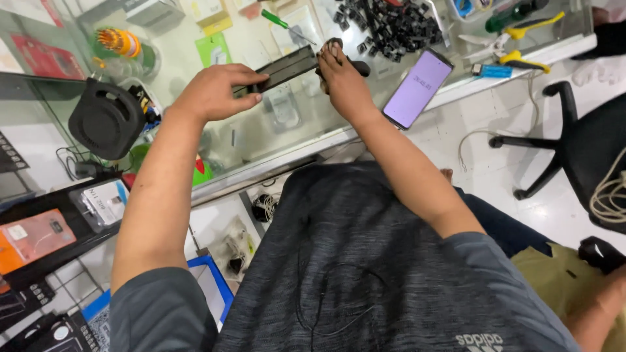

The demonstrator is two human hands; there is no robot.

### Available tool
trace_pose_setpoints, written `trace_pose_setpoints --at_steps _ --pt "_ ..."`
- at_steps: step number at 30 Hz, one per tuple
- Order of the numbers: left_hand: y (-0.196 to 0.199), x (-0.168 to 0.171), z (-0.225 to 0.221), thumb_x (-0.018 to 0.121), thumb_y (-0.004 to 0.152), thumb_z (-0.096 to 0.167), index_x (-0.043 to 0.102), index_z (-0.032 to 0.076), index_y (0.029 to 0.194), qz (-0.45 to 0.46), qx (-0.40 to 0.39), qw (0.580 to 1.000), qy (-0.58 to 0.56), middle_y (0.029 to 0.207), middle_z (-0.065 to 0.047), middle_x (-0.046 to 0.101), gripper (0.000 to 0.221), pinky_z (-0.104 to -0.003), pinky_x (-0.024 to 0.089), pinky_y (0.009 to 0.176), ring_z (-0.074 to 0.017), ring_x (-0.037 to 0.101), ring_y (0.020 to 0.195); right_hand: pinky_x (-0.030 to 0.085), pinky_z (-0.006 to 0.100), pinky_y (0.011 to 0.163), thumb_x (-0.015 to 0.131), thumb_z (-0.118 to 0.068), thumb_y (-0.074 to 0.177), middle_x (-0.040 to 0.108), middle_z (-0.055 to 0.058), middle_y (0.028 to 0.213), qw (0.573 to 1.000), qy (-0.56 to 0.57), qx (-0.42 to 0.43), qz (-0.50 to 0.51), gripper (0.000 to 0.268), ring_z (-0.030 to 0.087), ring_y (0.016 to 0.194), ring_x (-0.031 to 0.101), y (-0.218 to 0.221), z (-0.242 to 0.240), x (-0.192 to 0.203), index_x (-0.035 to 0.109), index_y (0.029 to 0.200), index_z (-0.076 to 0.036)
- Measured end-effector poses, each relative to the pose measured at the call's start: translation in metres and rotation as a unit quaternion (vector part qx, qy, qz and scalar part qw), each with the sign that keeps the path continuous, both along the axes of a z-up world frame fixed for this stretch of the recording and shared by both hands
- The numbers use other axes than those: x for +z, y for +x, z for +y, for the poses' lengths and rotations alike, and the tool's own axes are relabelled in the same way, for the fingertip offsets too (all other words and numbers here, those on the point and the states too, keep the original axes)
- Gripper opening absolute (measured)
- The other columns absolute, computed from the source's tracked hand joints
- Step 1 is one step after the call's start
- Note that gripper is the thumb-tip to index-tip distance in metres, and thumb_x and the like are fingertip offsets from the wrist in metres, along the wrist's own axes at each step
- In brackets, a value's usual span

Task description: Cleaning a computer component using a brush, cloth, and air blower on a repair bench.

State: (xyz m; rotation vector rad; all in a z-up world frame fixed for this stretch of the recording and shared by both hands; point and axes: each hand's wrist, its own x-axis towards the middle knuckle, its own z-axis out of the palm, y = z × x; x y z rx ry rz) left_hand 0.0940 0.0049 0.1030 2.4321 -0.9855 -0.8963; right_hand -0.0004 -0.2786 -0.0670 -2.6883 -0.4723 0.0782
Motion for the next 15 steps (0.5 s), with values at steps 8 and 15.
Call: trace_pose_setpoints --at_steps 8,15 --pt "0.02 -0.019 0.043 0.055 0.113 0.02 0.038 0.008 0.074 -0.137 0.101 0.982 -0.079 0.064 -0.009 0.032 0.044 -0.043 0.028 0.063 -0.0233 0.034 0.063 0.035 0.045 0.121 0.065 -0.007 0.097 0.05 0.014 0.154 0.965 0.213 0.084 0.125 0.048 0.035 0.147 0.041 -0.067 0.011 0.018 0.059 0.144 -0.004" --pt "0.004 -0.06 0.047 0.059 0.104 0.032 0.051 0.024 0.072 0.008 0.469 0.808 -0.356 0.076 0.013 0.049 0.033 -0.028 0.038 0.067 -0.0033 0.044 0.075 0.038 0.032 0.018 0.064 -0.006 0.085 0.066 0.019 0.098 0.577 0.707 -0.322 0.252 0.049 0.024 0.043 0.054 -0.08 -0.021 0.101 0.06 0.133 0.002"
